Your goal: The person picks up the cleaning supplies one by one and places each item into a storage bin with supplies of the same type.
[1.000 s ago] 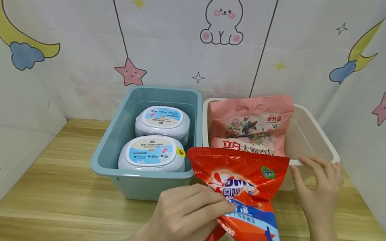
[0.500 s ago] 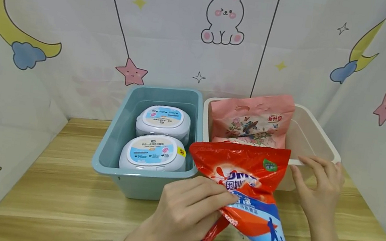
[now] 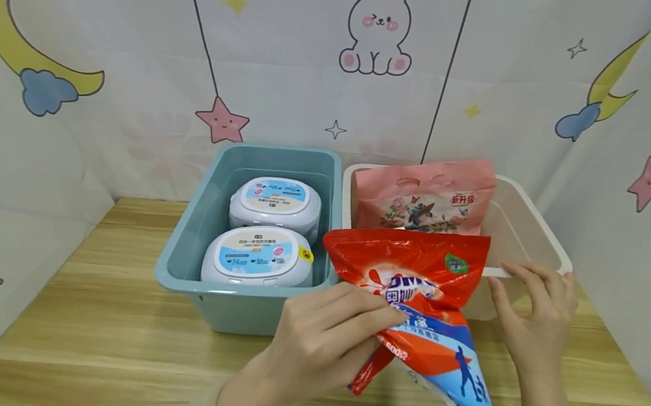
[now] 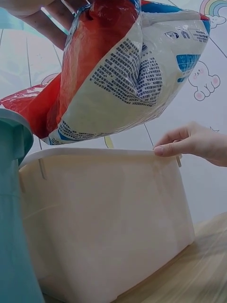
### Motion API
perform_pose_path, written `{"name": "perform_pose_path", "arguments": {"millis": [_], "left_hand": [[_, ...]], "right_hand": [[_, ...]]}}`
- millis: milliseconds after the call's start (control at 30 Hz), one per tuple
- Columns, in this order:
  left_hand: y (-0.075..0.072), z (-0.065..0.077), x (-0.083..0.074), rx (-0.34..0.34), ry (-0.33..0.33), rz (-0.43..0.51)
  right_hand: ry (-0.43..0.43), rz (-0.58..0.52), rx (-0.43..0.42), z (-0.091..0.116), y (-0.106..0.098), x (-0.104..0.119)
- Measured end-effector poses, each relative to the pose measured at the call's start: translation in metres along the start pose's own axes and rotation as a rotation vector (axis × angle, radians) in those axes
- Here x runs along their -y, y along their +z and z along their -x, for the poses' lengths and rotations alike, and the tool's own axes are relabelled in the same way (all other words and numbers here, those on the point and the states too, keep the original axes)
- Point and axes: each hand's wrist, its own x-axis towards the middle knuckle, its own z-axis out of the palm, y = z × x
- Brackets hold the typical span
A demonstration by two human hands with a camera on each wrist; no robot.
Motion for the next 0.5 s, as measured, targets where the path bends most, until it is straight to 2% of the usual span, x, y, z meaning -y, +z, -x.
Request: {"name": "perform_pose_path", "arguments": {"millis": [500], "left_hand": [[0.0056,-0.0088,0.0026,-0.025,0.023,-0.020]], "right_hand": [[0.010,0.011,0.054,-0.0001,-0.0029,0.0014]]}}
